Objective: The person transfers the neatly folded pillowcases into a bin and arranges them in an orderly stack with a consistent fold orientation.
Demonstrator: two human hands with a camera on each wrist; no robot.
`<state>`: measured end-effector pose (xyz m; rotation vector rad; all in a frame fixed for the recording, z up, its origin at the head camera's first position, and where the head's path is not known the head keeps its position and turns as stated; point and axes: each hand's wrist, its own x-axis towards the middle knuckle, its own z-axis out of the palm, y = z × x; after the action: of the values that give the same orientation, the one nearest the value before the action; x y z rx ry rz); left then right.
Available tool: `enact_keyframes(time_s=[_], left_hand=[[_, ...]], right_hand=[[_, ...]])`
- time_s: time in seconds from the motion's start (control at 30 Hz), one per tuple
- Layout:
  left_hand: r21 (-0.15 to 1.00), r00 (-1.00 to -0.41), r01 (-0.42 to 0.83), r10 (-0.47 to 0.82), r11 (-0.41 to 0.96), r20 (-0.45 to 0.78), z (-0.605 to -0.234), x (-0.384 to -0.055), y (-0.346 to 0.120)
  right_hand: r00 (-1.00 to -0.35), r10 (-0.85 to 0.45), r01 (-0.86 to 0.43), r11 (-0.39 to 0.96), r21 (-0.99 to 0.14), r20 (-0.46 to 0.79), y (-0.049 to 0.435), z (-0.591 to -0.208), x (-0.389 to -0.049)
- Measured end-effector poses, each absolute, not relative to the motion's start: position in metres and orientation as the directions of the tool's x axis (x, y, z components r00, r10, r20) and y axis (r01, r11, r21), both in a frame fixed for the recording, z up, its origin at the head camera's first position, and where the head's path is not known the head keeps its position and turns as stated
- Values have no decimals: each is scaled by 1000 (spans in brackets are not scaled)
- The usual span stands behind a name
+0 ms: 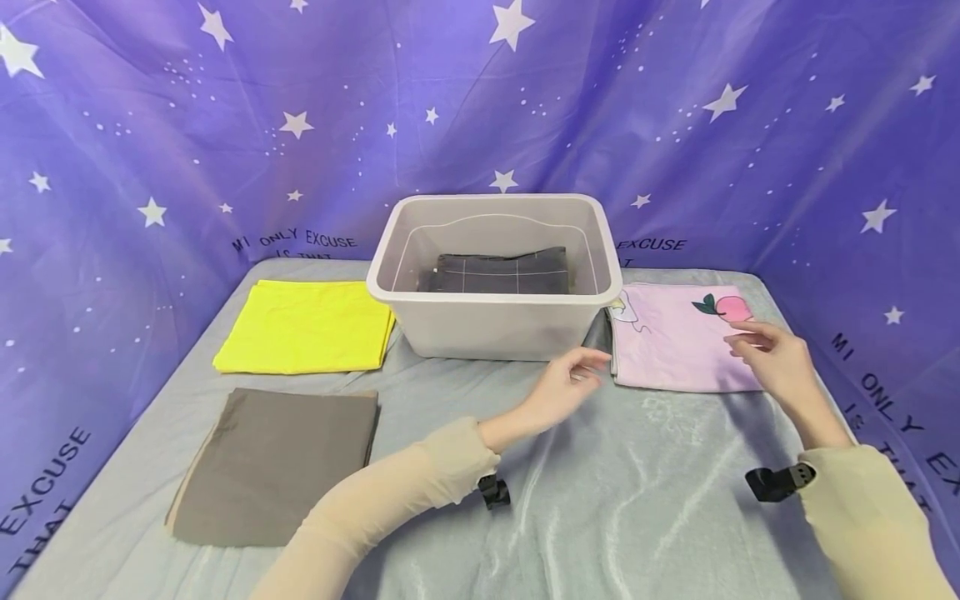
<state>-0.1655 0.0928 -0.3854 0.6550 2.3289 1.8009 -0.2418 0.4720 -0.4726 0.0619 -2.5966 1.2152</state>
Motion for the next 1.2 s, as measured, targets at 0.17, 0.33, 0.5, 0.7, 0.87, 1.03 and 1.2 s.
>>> enact_keyframes(time_s=[0.17,0.33,0.5,0.7,0.87,1.03,1.2], left_hand=[[954,-912,222,388,203,130,-392,-167,101],[967,-931,177,348,182,105,-398,-168,110],[969,-943,165,316,181,102,-406,-172,119],[974,-956,116,287,193,57,-412,-176,127],[977,-965,77,260,197,24,-416,-179,132],[966,-974,64,227,251,6,-420,-184,137],[956,-978,49,206,288,-12,-422,-190,142]], right_hand=[[-968,96,-120,637,-762,233,474,-474,-243],[-973,126,-66,652,-755,194,475,-476,-244],[-975,150,-33,626,-779,162,477,-475,-245],[-970,202,29,644,-765,134,479,-474,-246],[-967,233,79,663,-745,105,474,-469,-244],[-964,254,113,672,-732,84,466,-459,-240],[-963,265,146,659,-738,47,461,-448,-237]])
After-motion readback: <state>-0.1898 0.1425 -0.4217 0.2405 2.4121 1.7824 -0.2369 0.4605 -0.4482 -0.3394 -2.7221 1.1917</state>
